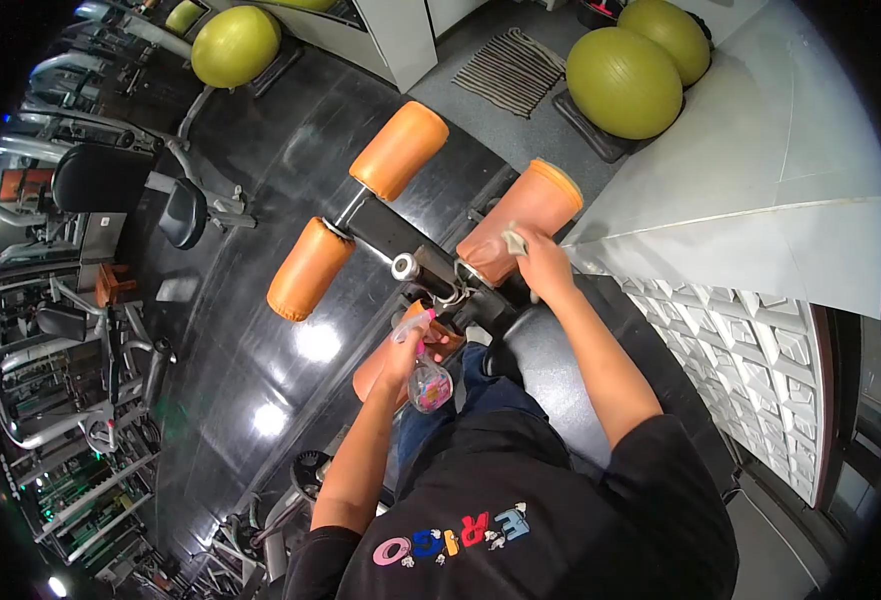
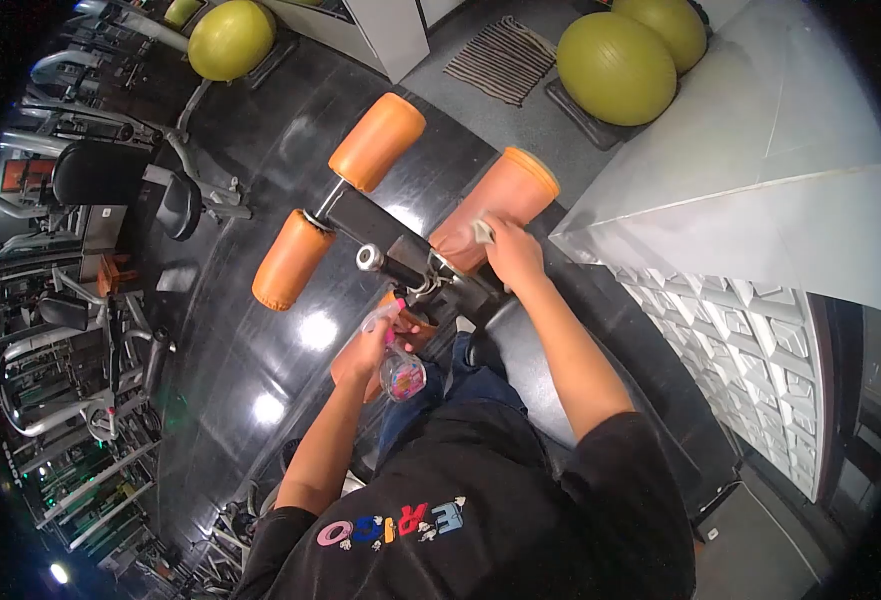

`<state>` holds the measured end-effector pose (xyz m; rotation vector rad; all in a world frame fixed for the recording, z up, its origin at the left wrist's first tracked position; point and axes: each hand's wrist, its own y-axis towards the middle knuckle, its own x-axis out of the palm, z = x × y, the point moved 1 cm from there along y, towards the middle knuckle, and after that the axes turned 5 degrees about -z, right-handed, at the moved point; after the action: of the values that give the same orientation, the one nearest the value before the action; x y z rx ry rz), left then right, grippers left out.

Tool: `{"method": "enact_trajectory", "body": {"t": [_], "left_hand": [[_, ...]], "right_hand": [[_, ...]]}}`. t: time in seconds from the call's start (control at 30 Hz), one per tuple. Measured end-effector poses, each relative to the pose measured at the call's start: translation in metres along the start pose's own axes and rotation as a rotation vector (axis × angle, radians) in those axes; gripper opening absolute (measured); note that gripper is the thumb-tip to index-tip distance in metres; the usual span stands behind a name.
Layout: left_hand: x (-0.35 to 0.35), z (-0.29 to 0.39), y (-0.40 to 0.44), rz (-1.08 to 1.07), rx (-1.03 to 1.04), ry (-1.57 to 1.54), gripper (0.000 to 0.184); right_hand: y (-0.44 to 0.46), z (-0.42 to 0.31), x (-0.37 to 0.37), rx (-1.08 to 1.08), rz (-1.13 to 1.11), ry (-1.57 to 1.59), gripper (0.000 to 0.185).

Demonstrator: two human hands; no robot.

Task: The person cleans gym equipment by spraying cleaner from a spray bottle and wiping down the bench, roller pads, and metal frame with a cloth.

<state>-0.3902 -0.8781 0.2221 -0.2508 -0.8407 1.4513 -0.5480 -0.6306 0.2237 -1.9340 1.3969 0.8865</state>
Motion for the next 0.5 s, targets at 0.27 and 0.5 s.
{"method": "enact_trajectory", "body": {"t": [0.27,0.5], "left_hand": [[-0.005,-0.006,0.004,-0.02,-0.027,0.0,0.04],[0.001,-0.004,0.0,0.048,-0.025,0.01,0.042]], "right_hand": [[0.007,0.091,-0.023,0.042,0.15,0.182,0.036],[0.093,0.034,-0.05,0.253,0.132,-0.09,0.034]]}}
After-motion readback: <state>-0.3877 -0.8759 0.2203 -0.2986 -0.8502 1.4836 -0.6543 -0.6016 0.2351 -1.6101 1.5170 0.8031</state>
